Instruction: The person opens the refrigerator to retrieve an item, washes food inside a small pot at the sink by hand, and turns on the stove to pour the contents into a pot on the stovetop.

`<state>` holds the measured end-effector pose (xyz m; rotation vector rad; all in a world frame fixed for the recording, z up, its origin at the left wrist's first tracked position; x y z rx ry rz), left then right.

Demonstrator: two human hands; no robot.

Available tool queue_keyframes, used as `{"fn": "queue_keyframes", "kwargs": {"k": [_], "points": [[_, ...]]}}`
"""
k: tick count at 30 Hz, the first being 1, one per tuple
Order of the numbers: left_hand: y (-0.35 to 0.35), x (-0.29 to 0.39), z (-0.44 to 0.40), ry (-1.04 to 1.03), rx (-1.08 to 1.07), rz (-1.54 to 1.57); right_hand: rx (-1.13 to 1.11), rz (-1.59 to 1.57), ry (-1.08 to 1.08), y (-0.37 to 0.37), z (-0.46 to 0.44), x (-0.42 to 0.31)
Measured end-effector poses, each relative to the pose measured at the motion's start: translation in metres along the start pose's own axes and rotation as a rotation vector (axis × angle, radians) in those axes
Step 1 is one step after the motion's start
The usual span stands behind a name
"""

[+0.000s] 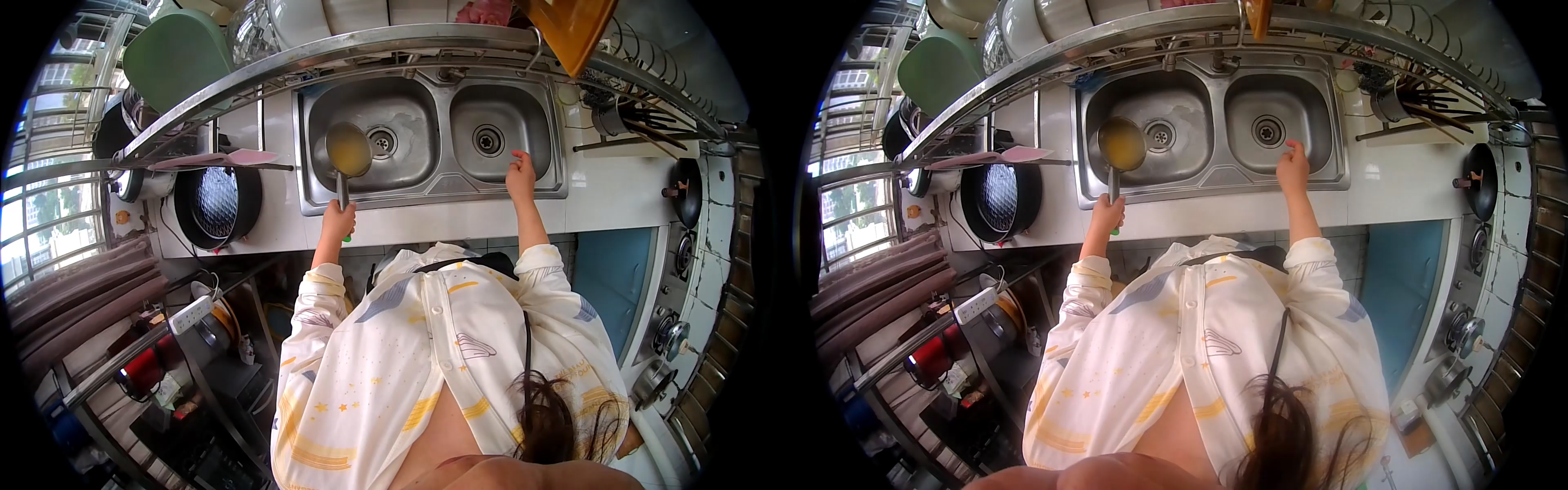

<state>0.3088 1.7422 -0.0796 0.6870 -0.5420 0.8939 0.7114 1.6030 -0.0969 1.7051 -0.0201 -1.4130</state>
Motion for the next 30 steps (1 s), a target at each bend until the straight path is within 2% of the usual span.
{"fn": "queue_keyframes", "kwargs": {"k": [6, 30], "points": [[0.001, 0.003, 0.002, 0.014, 0.013, -0.029, -0.043, -0.013, -0.071, 0.002, 0.004, -0.009], [0.013, 0.003, 0.000, -0.135, 0.135, -0.349, -0.041, 0.012, -0.041, -0.004, 0.009, -0.001]]}}
Point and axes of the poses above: each hand's wrist, its own z-axis away from the middle knuckle, its own y-axis out of the back of the hand, x = y × z, the point moved 2 cm from there along -z, towards the middle knuckle, and after that the axes turned 1 degree about y, right-handed, at the moved point
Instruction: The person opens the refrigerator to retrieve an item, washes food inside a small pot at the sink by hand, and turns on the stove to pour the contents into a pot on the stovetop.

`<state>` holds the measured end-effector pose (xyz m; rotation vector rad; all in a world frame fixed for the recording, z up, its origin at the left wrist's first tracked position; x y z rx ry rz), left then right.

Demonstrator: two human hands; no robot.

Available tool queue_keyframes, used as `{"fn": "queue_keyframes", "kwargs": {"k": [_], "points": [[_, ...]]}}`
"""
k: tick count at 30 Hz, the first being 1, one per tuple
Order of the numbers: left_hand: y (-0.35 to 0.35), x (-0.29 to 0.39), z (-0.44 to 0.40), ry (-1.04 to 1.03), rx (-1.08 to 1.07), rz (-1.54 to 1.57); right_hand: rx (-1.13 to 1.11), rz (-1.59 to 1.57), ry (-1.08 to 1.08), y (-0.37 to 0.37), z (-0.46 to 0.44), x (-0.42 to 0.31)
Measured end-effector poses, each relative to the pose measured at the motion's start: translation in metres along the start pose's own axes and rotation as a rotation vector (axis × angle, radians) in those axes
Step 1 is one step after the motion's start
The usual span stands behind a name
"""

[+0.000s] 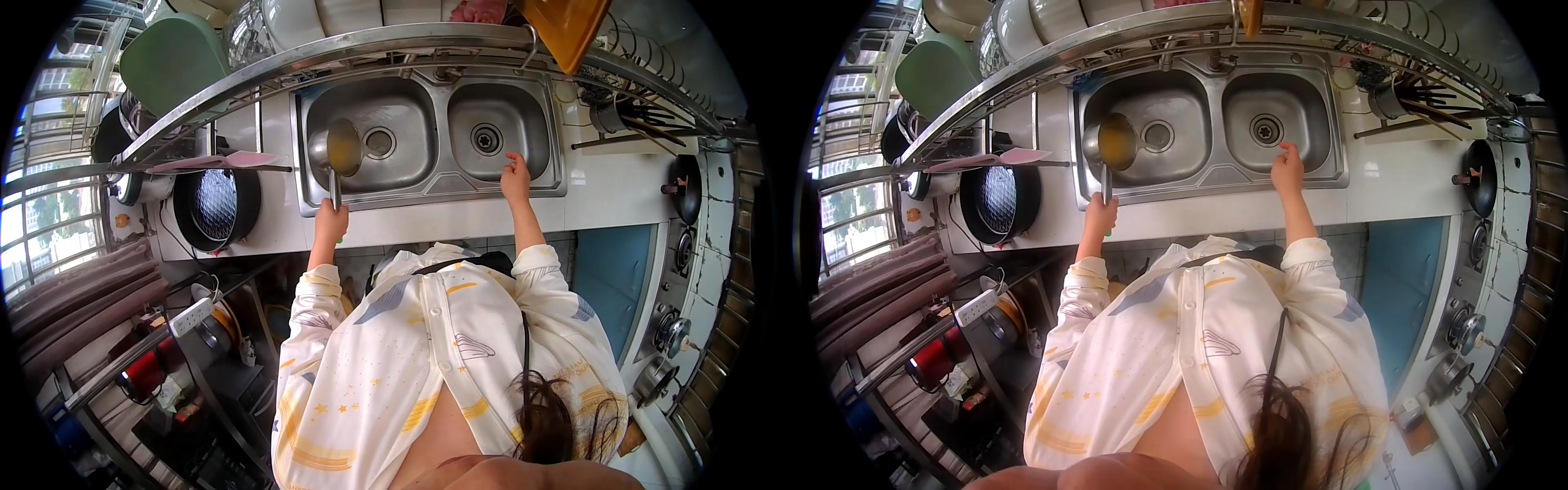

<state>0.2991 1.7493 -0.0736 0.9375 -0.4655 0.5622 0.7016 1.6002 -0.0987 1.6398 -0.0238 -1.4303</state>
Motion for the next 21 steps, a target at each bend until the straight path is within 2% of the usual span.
{"fn": "queue_keyframes", "kwargs": {"k": [15, 21], "points": [[0.000, -0.003, -0.008, -0.100, 0.058, -0.141, -0.012, 0.023, 0.002, -0.001, 0.001, -0.008], [0.008, 0.015, 0.003, -0.218, 0.125, -0.254, -0.002, 0.018, 0.044, -0.004, -0.002, -0.005]]}}
Point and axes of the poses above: each hand's wrist, its own z-axis away from the middle knuckle, its own y-axis out of the back of the hand, x = y × z, the point moved 2 cm from there along -z, towards the middle knuckle, and after that the axes turned 1 degree about y, right-handed, at the moved point
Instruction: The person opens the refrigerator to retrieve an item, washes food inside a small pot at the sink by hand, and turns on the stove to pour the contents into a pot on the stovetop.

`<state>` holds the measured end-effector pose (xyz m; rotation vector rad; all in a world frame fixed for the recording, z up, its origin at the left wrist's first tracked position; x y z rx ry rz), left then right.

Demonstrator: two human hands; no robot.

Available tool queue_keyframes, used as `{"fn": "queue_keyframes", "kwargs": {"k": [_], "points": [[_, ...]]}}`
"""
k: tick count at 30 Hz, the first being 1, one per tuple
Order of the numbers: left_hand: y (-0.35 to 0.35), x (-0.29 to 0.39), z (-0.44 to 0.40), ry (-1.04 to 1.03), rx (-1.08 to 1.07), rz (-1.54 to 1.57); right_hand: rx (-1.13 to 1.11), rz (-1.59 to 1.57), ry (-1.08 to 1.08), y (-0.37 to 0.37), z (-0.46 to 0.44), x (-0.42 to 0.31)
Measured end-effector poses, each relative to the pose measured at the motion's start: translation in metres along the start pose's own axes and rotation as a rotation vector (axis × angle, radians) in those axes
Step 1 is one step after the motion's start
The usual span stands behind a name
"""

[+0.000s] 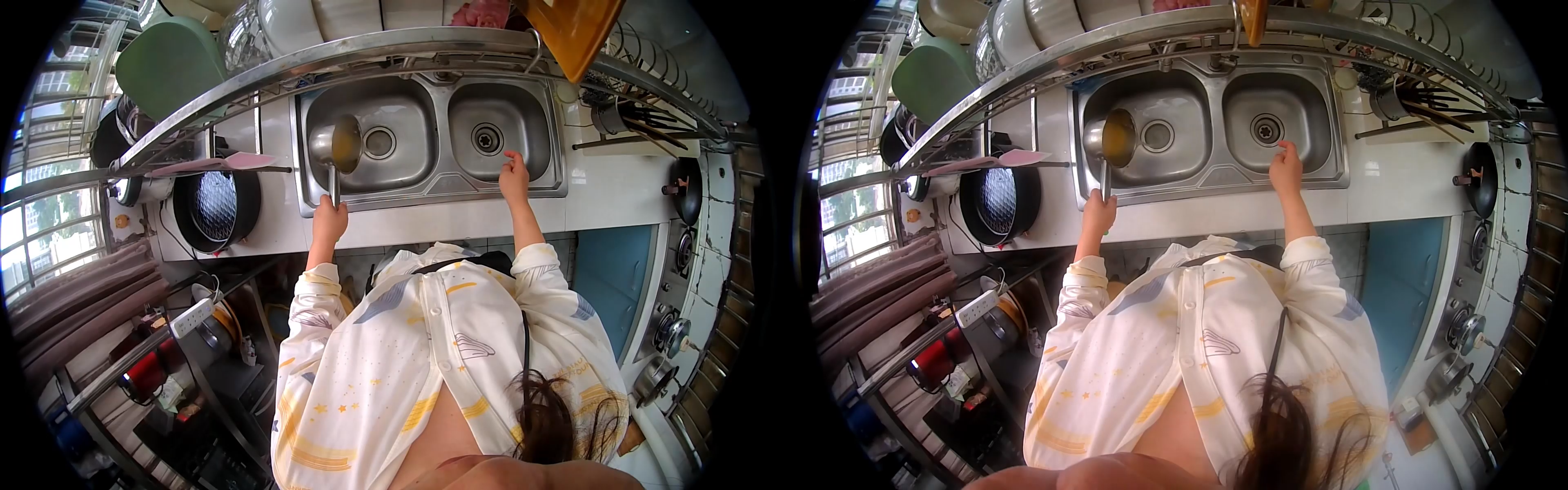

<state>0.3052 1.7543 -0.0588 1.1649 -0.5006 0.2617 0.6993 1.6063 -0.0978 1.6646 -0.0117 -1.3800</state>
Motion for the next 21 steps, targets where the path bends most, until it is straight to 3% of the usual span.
{"fn": "queue_keyframes", "kwargs": {"k": [13, 21], "points": [[0.004, 0.003, -0.001, -0.037, 0.018, -0.013, 0.011, 0.061, 0.131, -0.010, -0.025, -0.035], [0.003, 0.004, -0.005, -0.072, 0.064, -0.020, -0.134, 0.186, 0.156, -0.032, -0.076, -0.090]]}}
Point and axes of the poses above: each hand's wrist, its own z-axis away from the middle knuckle, its own y-axis out of the back of the hand, x = y × z, the point moved 2 cm from there along -z, towards the middle knuckle, and after that the axes turned 1 degree about y, right-handed, at the moved point
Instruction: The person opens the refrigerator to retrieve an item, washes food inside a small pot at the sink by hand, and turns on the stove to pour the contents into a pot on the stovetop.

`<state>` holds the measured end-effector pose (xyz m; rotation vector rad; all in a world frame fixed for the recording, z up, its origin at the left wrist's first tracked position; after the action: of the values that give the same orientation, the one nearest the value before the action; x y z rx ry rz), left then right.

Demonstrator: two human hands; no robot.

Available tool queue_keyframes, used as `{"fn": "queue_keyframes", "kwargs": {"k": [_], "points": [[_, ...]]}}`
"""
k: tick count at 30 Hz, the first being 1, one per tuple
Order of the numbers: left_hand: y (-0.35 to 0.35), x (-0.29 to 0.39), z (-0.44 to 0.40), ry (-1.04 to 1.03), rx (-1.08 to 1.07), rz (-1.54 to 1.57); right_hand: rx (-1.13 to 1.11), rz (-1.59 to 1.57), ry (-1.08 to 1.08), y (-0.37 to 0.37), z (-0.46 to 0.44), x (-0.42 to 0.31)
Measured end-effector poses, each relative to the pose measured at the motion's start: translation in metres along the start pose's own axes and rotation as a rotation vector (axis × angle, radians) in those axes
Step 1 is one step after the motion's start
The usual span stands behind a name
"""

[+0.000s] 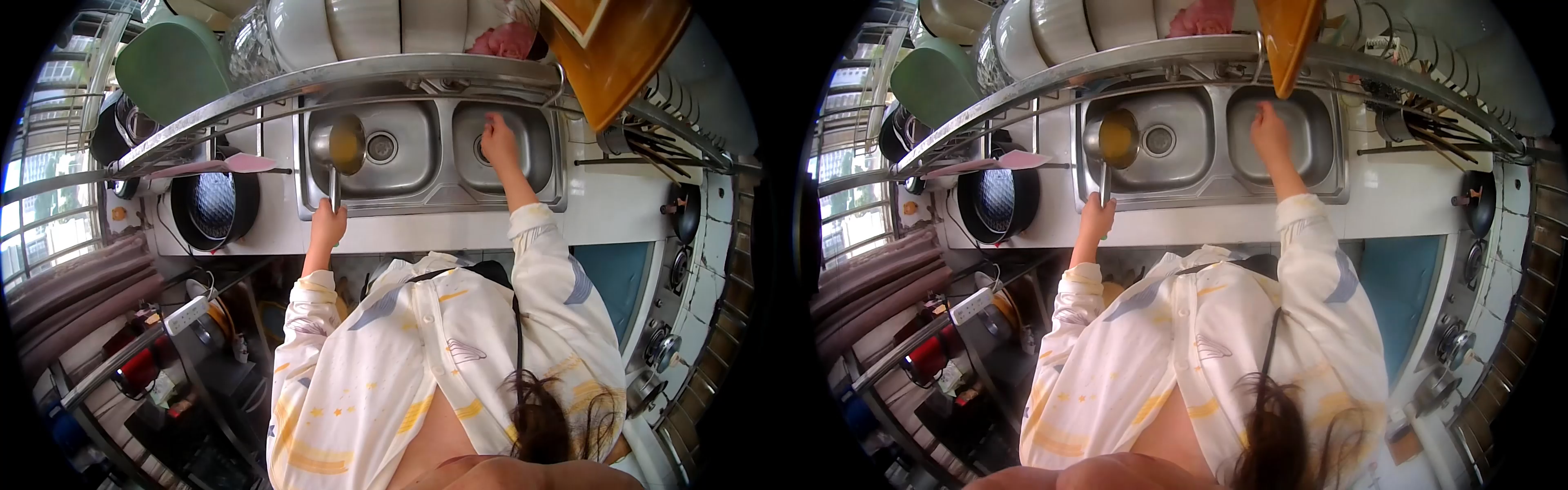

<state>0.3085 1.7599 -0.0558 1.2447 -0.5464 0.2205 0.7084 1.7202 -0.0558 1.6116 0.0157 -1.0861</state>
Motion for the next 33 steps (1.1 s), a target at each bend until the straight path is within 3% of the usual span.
{"fn": "queue_keyframes", "kwargs": {"k": [2, 3, 5, 10, 18, 33], "points": [[0.009, 0.017, 0.001, 0.427, -0.302, 0.451, -0.013, 0.099, 0.021, -0.007, -0.023, -0.007], [0.012, 0.023, 0.001, 0.428, -0.296, 0.458, -0.026, 0.197, 0.036, -0.009, -0.036, -0.010], [0.015, 0.037, 0.007, 0.446, -0.401, 0.918, -0.071, 0.310, 0.085, -0.022, -0.063, -0.010], [0.024, 0.088, 0.012, 0.471, -0.506, 1.223, -0.134, 0.633, 0.253, -0.041, -0.110, -0.023], [0.033, 0.133, 0.011, 0.425, -0.596, 1.393, -0.028, 0.652, 0.341, -0.056, -0.122, -0.027], [0.043, 0.132, 0.008, 0.425, -0.534, 1.434, 0.119, 0.608, 0.518, -0.083, -0.104, 0.004]]}}
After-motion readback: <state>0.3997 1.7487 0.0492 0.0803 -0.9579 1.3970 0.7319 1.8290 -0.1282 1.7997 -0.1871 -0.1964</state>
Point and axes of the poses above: each hand's wrist, its own z-axis away from the middle knuckle, its own y-axis out of the back of the hand, x = y × z, the point moved 2 cm from there along -z, towards the middle knuckle, and after that the axes turned 1 degree about y, right-handed, at the moved point
